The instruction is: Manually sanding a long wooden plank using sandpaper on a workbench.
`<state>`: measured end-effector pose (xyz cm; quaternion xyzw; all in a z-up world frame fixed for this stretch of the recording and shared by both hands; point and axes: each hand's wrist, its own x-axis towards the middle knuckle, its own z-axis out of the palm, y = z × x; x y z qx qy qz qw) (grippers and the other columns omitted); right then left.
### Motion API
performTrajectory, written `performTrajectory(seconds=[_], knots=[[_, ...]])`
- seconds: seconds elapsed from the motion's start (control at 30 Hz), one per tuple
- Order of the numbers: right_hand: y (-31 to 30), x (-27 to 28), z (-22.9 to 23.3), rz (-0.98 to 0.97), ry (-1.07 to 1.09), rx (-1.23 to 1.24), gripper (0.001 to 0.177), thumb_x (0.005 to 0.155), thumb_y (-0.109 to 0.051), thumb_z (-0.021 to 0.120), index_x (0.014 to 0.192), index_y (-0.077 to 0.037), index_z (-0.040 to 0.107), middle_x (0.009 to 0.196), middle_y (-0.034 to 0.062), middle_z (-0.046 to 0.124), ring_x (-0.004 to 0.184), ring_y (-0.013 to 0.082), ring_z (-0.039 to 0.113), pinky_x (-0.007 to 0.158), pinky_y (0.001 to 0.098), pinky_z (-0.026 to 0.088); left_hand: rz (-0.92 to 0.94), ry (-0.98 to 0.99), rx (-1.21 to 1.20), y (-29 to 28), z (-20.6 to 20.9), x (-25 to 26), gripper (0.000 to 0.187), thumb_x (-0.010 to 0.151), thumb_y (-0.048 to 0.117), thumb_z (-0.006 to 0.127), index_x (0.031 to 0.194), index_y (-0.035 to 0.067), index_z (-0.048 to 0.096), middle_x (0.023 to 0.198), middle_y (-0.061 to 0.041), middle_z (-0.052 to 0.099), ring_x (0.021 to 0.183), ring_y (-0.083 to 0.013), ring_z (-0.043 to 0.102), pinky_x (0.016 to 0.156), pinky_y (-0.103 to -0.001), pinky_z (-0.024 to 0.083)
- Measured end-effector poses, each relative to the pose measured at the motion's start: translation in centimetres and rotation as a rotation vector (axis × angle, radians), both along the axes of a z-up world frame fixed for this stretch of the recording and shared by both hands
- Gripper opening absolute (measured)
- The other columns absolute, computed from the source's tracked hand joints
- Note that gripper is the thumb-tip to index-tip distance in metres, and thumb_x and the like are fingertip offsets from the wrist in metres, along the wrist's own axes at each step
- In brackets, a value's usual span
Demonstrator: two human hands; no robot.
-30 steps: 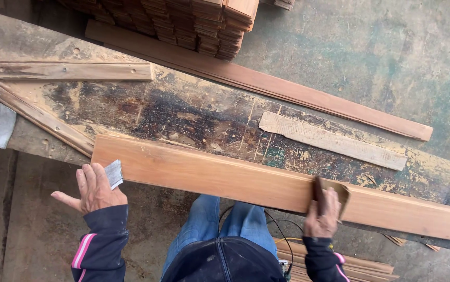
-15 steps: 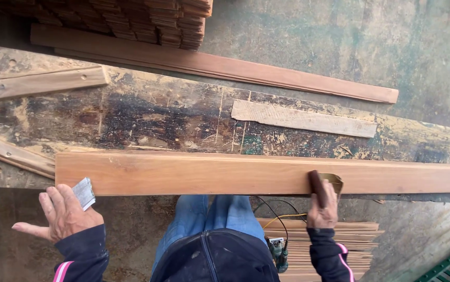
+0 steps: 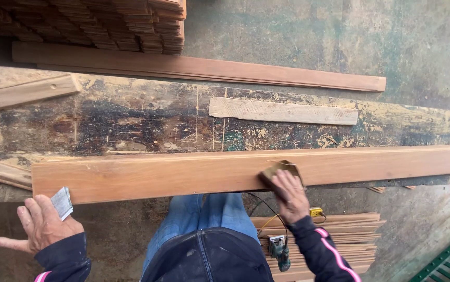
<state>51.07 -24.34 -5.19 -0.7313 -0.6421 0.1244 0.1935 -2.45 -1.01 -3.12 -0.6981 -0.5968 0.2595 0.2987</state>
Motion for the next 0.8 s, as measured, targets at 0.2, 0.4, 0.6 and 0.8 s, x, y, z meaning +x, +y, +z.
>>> performTrajectory(seconds=[0.2, 0.4, 0.6, 0.8], knots=[[0.4, 2.1, -0.8, 0.171, 0.010, -0.089, 0.062, 0.090, -0.012, 0.064, 0.150, -0.011, 0.050, 0.159, 0.0111, 0.045, 0.150, 0.0311, 0.039, 0.125, 0.0521, 0.027, 0.143, -0.628, -0.001, -1.4, -2.5, -1.3, 0.060, 0.082, 0.008, 0.070, 0.139, 0.007, 0.054, 0.144, -0.007, 0.054, 0.147, -0.0313, 0.046, 0.118, -0.068, -0.009], [18.5, -12.3, -1.0, 0.751, 0.106, -0.117, 0.065, 0.087, -0.017, 0.061, 0.150, -0.009, 0.047, 0.166, 0.0141, 0.035, 0.156, 0.0316, 0.030, 0.129, 0.0534, 0.019, 0.227, -0.868, 0.096, -4.8, -0.3, 5.5, 0.047, 0.094, 0.012, 0.070, 0.138, 0.008, 0.057, 0.155, -0.013, 0.051, 0.152, -0.0345, 0.042, 0.119, -0.073, -0.008], [13.6, 0.7, 0.3, 0.978, -0.079, -0.072, 0.068, 0.085, -0.014, 0.057, 0.151, -0.016, 0.047, 0.166, 0.0108, 0.035, 0.157, 0.0303, 0.027, 0.129, 0.0529, 0.013, 0.295, -1.063, 0.102, -9.5, 0.6, 20.4, 0.068, 0.082, 0.009, 0.069, 0.149, 0.008, 0.056, 0.160, -0.019, 0.050, 0.153, -0.0355, 0.040, 0.118, -0.077, -0.005], [1.4, 25.8, 0.1, 0.804, -0.179, -0.110, 0.058, 0.095, -0.020, 0.050, 0.152, -0.018, 0.043, 0.163, 0.0020, 0.036, 0.154, 0.0246, 0.028, 0.128, 0.0529, 0.012, 0.279, -1.000, 0.104, -11.1, -6.2, 24.6, 0.068, 0.087, 0.010, 0.070, 0.151, -0.002, 0.050, 0.164, -0.025, 0.042, 0.156, -0.0376, 0.036, 0.127, -0.064, 0.003]])
